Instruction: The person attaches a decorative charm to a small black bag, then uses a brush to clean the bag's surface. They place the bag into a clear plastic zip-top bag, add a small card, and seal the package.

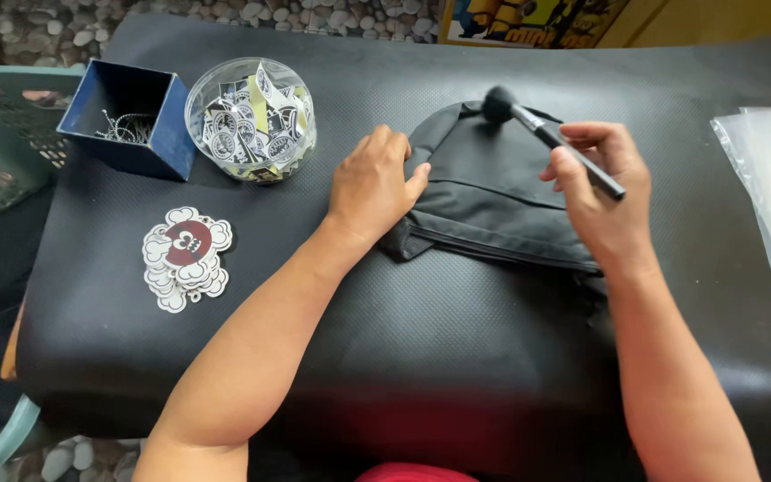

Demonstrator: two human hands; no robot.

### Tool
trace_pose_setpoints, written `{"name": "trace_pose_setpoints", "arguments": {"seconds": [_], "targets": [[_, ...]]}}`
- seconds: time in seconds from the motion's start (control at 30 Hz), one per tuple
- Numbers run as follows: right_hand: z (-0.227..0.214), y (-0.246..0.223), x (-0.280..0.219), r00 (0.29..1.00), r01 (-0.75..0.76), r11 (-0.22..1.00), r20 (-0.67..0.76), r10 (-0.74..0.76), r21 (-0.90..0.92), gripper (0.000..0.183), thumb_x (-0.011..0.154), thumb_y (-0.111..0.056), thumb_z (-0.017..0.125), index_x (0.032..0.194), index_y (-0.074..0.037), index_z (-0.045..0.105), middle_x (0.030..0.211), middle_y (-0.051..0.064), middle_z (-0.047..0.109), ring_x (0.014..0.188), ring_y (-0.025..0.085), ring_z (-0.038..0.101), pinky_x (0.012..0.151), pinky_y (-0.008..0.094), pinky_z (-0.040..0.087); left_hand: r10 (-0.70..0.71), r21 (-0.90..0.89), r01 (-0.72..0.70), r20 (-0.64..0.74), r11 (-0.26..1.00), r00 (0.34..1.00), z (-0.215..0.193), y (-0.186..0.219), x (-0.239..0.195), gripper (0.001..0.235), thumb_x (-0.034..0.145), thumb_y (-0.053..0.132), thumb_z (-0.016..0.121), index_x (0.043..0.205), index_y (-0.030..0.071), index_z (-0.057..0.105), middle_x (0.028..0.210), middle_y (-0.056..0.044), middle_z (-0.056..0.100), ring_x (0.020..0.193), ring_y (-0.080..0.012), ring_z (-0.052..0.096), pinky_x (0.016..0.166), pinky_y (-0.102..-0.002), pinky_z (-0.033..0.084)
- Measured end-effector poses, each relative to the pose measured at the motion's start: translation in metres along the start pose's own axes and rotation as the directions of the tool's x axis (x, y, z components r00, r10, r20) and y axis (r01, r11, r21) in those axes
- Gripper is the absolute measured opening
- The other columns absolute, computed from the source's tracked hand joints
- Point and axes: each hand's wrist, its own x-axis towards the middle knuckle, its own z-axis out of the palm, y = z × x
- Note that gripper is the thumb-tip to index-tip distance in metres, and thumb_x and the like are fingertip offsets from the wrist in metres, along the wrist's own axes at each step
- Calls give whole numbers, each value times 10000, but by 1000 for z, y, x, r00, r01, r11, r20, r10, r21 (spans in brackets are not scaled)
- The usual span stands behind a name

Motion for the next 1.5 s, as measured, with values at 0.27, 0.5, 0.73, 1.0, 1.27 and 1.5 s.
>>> {"name": "trace_pose_setpoints", "arguments": {"seconds": [0.27, 0.5, 0.73, 1.0, 1.27, 1.5], "targets": [[22, -27, -12, 992, 88, 959, -63, -109, -269, 177, 1066, -28, 758, 1218, 39, 696, 1005, 196, 683, 801, 283, 719, 669, 353, 562, -146, -103, 144, -16, 984, 989, -7, 2, 6, 286, 907, 423, 642, 778, 173, 689, 751, -40, 600, 777, -306, 700, 651, -475, 593], [37, -50, -21, 985, -92, 995, 145, 95, -27, 179, 955, -56, 722, 1133, -49, 737, 825, 67, 741, 776, 158, 741, 779, 298, 588, -283, -214, 312, 155, 926, 946, -14, -4, 11, 274, 886, 406, 602, 785, 193, 741, 729, -11, 661, 792, -260, 732, 687, -418, 615], [26, -35, -14, 984, 157, 878, -7, -179, -452, 123, 1075, -8, 713, 1178, 60, 711, 952, 243, 690, 863, 388, 710, 741, 415, 573, -333, -304, 387, 216, 870, 918, -22, 0, 12, 333, 888, 425, 596, 761, 166, 764, 698, -42, 704, 788, -320, 732, 699, -454, 597], [26, -36, -9, 976, 211, 900, 32, -215, -382, 143, 1068, 12, 732, 1203, 55, 719, 928, 180, 663, 794, 285, 677, 730, 387, 546, -326, -370, 391, 228, 843, 917, -24, -2, 11, 320, 889, 405, 609, 801, 152, 786, 707, -72, 728, 772, -322, 739, 681, -448, 583], [23, -32, -15, 985, -66, 996, 165, 55, 61, 180, 962, 6, 705, 1137, 38, 731, 858, 145, 705, 717, 203, 739, 697, 318, 580, -320, -384, 378, 209, 842, 924, -21, -4, 11, 294, 897, 348, 617, 790, 128, 780, 690, -70, 723, 730, -300, 729, 665, -425, 575], [-23, -13, -11, 952, 63, 628, -142, -271, -775, 87, 1052, -26, 668, 1138, -11, 671, 1023, 121, 604, 873, 280, 603, 810, 434, 499, -326, -244, 356, 154, 902, 933, -30, 12, 8, 332, 897, 367, 620, 652, 145, 651, 760, -10, 696, 742, -273, 649, 686, -437, 480]]}}
